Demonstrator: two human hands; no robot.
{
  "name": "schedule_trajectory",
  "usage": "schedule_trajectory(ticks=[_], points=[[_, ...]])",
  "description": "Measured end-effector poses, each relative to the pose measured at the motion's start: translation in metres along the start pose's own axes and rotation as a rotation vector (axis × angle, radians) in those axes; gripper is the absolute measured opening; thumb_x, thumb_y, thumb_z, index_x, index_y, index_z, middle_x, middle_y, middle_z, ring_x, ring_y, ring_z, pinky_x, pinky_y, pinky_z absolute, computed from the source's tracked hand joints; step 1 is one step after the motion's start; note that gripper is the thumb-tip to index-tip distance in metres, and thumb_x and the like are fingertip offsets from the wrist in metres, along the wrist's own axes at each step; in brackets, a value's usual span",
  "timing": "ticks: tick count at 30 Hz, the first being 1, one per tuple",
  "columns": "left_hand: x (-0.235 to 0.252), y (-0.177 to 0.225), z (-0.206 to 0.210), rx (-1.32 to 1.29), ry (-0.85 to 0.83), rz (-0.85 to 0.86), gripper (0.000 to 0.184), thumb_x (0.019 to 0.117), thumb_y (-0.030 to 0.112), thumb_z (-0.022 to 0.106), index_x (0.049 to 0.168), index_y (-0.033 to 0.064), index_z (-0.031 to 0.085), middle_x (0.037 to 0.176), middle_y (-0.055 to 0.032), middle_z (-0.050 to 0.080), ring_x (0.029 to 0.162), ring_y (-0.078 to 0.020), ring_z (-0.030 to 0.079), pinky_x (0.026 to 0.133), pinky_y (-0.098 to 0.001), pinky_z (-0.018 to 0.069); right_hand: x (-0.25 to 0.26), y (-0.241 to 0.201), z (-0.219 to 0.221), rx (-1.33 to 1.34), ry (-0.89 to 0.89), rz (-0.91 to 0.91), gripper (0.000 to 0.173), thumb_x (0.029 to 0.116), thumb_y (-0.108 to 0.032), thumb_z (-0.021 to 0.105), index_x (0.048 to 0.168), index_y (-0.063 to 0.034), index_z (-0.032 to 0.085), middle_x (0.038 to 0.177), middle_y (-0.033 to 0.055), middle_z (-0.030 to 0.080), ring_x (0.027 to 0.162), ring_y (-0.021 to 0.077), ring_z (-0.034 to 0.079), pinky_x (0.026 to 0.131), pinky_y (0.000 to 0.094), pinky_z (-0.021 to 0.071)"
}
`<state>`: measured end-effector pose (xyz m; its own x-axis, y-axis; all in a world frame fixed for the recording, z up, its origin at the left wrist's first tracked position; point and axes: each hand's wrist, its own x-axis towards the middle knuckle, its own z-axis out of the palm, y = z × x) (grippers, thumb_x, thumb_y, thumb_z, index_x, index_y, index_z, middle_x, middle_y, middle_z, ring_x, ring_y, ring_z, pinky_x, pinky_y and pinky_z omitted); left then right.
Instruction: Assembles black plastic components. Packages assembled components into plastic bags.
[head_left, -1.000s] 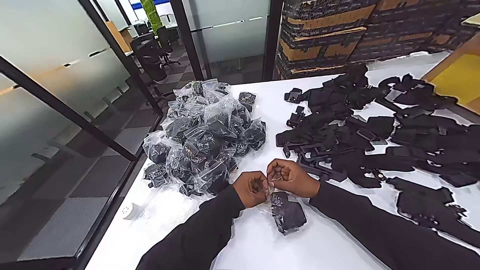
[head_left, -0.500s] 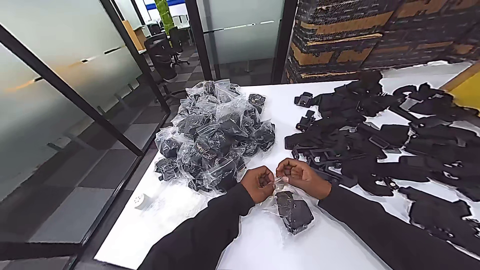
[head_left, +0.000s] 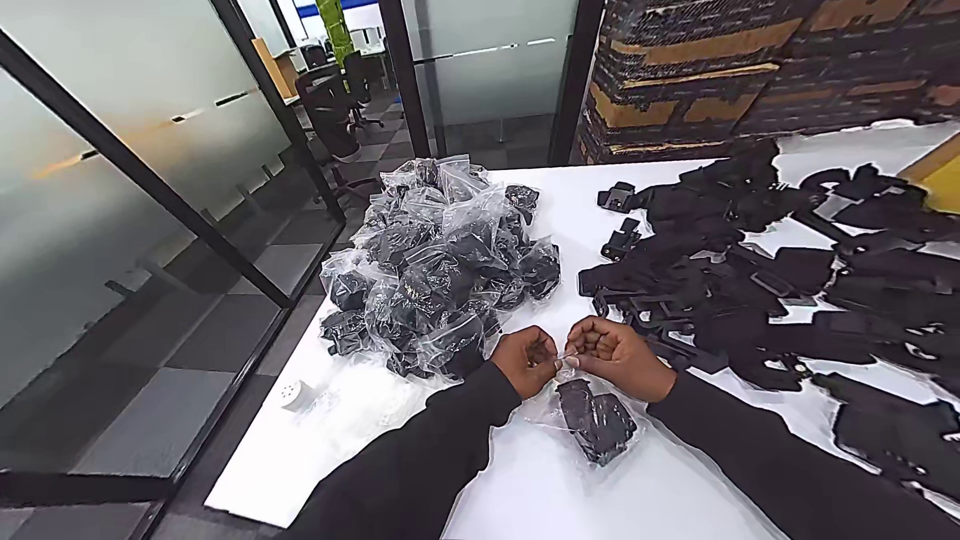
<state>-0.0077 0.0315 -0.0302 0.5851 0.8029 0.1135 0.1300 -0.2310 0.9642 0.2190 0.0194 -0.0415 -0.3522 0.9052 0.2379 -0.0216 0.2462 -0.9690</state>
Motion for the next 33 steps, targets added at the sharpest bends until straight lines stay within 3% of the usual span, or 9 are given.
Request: schedule_trajectory(ticks=[10,15,33], points=[[-0.001,-0.0035,0.0011,-0.028,0.064,0.025,0.016,0.0895,0.006,0.069,0.101,-0.0036,0.063,0.09,-0.0084,0.07,0.075,-0.0102,0.069,0.068,-0.0266,0.0602,0.0009,-0.0012,-0.0035,-0.013,-0.001,0.006,0.023,0.0849,-0.001,0.074,0.104,-0.0098,0.063,0.089,-0.0043,0.07,0.077,0.0068,0.069,0.071,0.025,0.0599],[-0.0005,-0.0046,0.0034,-0.06,0.076,0.023,0.015,0.0887,0.001,0.07,0.101,-0.0049,0.062,0.092,-0.0092,0.07,0.077,-0.0112,0.071,0.07,-0.0281,0.0621,0.0004,0.0004,-0.0011,-0.025,-0.015,0.003,0.022,0.0851,-0.001,0.074,0.103,-0.0091,0.064,0.089,-0.0039,0.071,0.076,0.0064,0.069,0.069,0.0241,0.0593],[-0.0011,-0.0091,0.0068,0.144,0.015,0.128,0.012,0.0915,0.003,0.064,0.099,-0.0057,0.061,0.088,-0.0129,0.068,0.071,-0.0138,0.067,0.068,-0.0303,0.0591,-0.0012,0.0007,0.0026,-0.093,-0.042,-0.039,0.017,0.0867,-0.002,0.07,0.101,-0.0091,0.064,0.085,-0.0059,0.067,0.073,0.0031,0.065,0.067,0.0215,0.0565]])
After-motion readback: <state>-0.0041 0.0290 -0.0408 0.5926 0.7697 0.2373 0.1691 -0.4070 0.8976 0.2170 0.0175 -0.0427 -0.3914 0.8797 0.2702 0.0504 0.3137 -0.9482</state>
